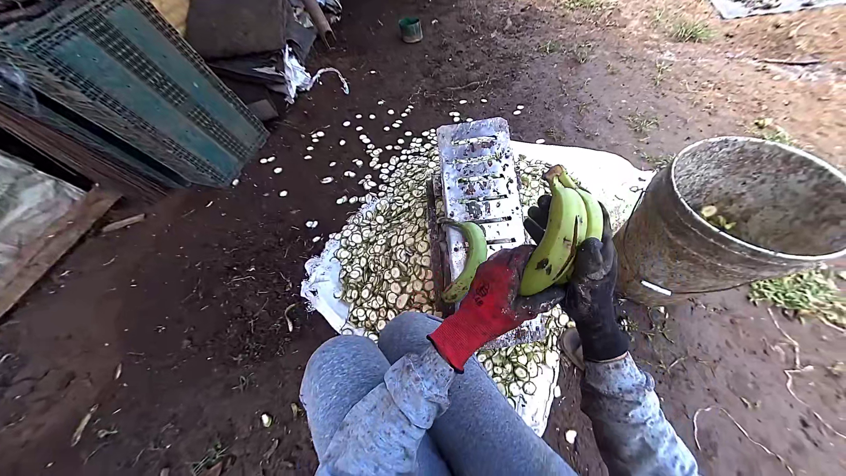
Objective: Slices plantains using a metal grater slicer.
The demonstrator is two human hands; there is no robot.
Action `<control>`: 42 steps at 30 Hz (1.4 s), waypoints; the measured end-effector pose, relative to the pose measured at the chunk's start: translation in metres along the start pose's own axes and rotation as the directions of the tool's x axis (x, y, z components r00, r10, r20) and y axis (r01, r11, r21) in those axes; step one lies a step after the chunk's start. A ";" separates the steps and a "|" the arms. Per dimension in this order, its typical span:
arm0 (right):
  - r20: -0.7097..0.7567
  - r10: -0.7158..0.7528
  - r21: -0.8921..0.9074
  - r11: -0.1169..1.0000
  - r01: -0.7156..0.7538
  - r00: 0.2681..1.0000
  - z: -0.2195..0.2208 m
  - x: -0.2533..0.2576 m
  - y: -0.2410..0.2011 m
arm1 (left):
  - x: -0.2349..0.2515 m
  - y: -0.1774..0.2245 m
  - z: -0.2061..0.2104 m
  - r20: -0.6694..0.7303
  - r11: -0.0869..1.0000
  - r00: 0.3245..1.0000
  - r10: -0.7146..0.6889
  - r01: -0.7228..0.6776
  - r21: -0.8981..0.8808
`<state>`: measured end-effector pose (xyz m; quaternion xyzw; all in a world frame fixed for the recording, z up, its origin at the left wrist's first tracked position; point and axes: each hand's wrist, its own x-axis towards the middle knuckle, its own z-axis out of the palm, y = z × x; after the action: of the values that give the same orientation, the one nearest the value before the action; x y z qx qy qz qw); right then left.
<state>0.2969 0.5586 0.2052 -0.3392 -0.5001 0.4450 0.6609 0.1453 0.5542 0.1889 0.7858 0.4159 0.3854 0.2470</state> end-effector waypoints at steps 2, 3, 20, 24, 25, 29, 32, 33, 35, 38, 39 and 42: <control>-0.032 0.119 -0.224 0.967 -0.123 0.992 0.002 0.000 -0.009 | 0.001 0.001 0.004 -0.029 0.961 0.999 0.029 -0.020 0.276; -0.066 0.176 -0.262 0.947 -0.187 0.982 0.003 0.001 -0.010 | 0.003 0.004 0.003 0.024 0.916 0.999 0.022 -0.030 0.399; -0.168 -0.041 -0.388 0.921 -0.028 0.985 -0.023 0.031 0.117 | 0.030 -0.086 -0.002 -0.188 0.703 0.784 -0.592 0.616 0.356; -0.069 -0.234 -0.372 0.908 0.192 0.970 0.002 0.150 0.159 | 0.028 -0.080 -0.028 -0.387 0.758 0.662 -0.642 0.475 -0.447; -0.057 -0.228 -0.387 0.903 0.189 0.972 0.005 0.159 0.159 | 0.031 -0.081 -0.029 -0.381 0.707 0.630 -0.677 0.413 -0.575; -0.047 -0.062 -0.429 0.903 0.036 0.997 -0.028 0.061 0.123 | 0.030 -0.091 -0.022 -0.259 0.587 0.607 -0.752 0.435 -0.683; -0.175 -0.044 -0.470 0.881 -0.044 0.984 -0.047 -0.016 0.109 | 0.028 -0.102 -0.014 -0.347 0.700 0.625 -0.700 0.502 -0.508; -0.190 -0.076 -0.466 0.884 -0.021 0.979 -0.045 -0.013 0.112 | 0.029 -0.104 -0.011 -0.356 0.700 0.611 -0.708 0.536 -0.472; -0.139 -0.144 -0.468 0.882 0.063 0.980 -0.031 0.034 0.126 | 0.031 -0.108 -0.004 -0.347 0.667 0.572 -0.743 0.592 -0.452; -0.023 -0.308 -0.504 0.825 0.256 0.951 0.000 0.150 0.163 | 0.029 -0.118 0.000 -0.301 0.587 0.504 -0.809 0.670 -0.455; -0.010 -0.335 -0.547 0.790 0.276 0.942 0.012 0.182 0.170 | 0.027 -0.119 0.000 -0.278 0.563 0.492 -0.825 0.685 -0.462; -0.008 -0.377 -0.598 0.744 0.298 0.926 0.025 0.213 0.174 | 0.025 -0.119 -0.003 -0.254 0.536 0.474 -0.843 0.700 -0.472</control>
<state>0.2519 0.8211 0.1324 -0.4578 -0.6222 0.1189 0.6238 0.0972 0.6385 0.1164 0.3462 0.7087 0.4598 0.4080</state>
